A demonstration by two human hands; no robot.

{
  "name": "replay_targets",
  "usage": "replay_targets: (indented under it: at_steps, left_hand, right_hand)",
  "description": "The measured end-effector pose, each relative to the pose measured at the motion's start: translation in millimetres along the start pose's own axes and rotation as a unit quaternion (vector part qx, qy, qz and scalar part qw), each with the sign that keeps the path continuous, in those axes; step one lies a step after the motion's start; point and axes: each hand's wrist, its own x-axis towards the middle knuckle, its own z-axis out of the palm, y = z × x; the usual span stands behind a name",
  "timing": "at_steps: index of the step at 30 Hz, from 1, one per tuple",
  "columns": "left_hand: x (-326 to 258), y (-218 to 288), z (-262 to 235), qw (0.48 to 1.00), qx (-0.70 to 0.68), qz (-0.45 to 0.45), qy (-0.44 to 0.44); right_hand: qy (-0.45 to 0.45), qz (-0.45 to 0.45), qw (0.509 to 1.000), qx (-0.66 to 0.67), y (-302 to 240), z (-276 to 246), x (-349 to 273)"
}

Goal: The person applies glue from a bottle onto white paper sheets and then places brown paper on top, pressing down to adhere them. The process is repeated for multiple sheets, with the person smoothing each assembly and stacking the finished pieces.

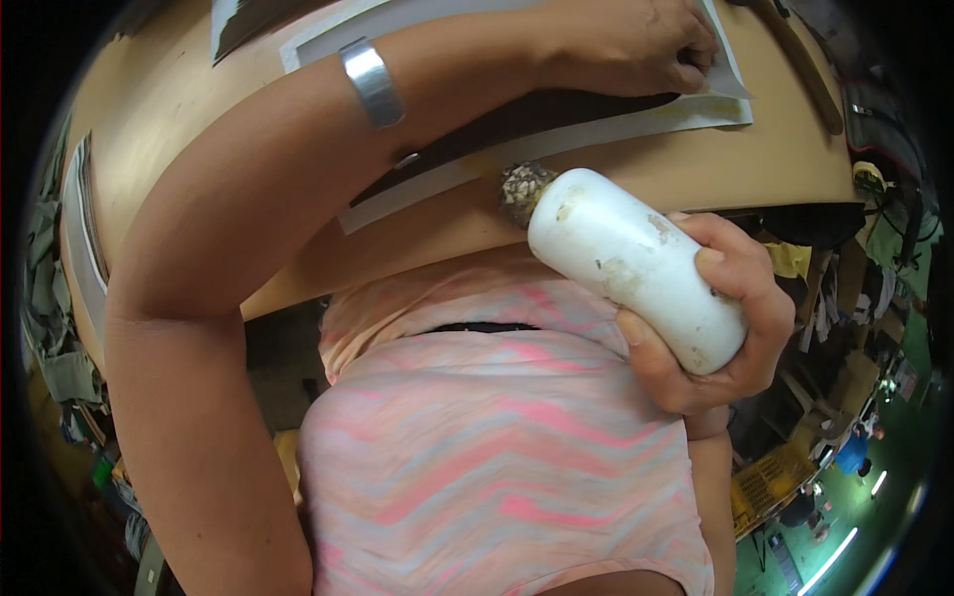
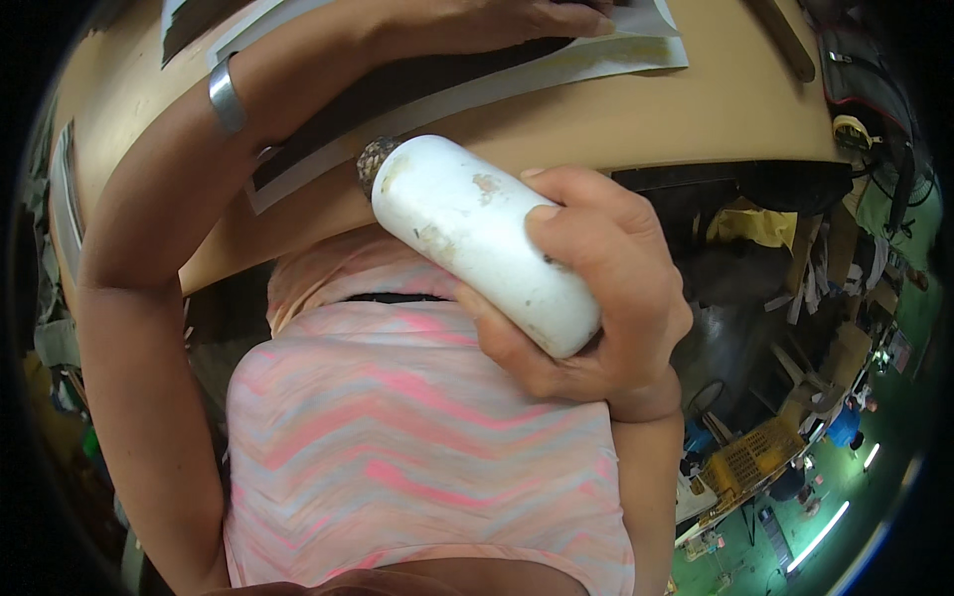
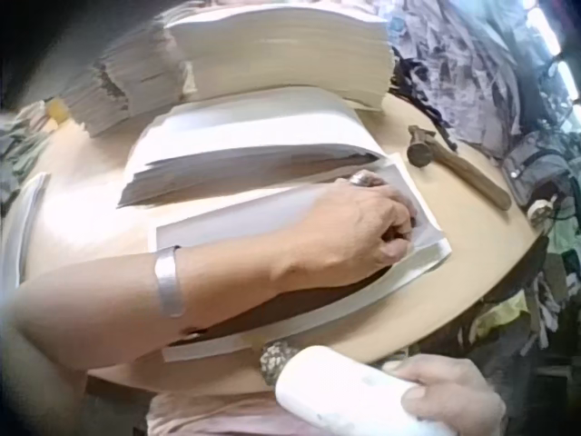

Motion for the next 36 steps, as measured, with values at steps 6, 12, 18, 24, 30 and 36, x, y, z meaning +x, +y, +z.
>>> replay_targets:
  at_steps: [6, 12, 18, 24, 30, 36]
  left_hand:
    - [-1.6, 9.2, -6.9, 1.0, -0.011, -0.009, 0.006]
    - [1.5, 4.3, -2.9, 1.0, 0.006, -0.018, -0.013]
    - [1.0, 5.4, -5.2, 1.0, -0.019, -0.014, -0.007]
    - [3.5, 6.1, -6.2, 0.996, -0.053, -0.067, -0.038]
    - [-9.7, 17.2, -51.1, 0.995, 0.049, 0.002, -0.089]
    - [-88.0, 71.6, -111.0, 0.953, 0.133, -0.146, -0.229]
  right_hand:
    - [-0.047, -0.032, 0.998, 0.002, -8.7, 9.5, 12.8]
    - [-0.05, -0.057, 0.997, 0.017, -15.7, 25.6, 23.8]
    - [-0.011, 0.02, 0.985, 0.169, 10.4, 31.6, 23.9]
    - [0.127, 0.308, 0.813, 0.478, 26.5, 0.9, -3.3]
    - [0.274, 0.311, 0.755, 0.507, 53.7, -37.1, -35.0]
    - [0.274, 0.277, 0.74, 0.548, 70.8, -48.1, -50.1]
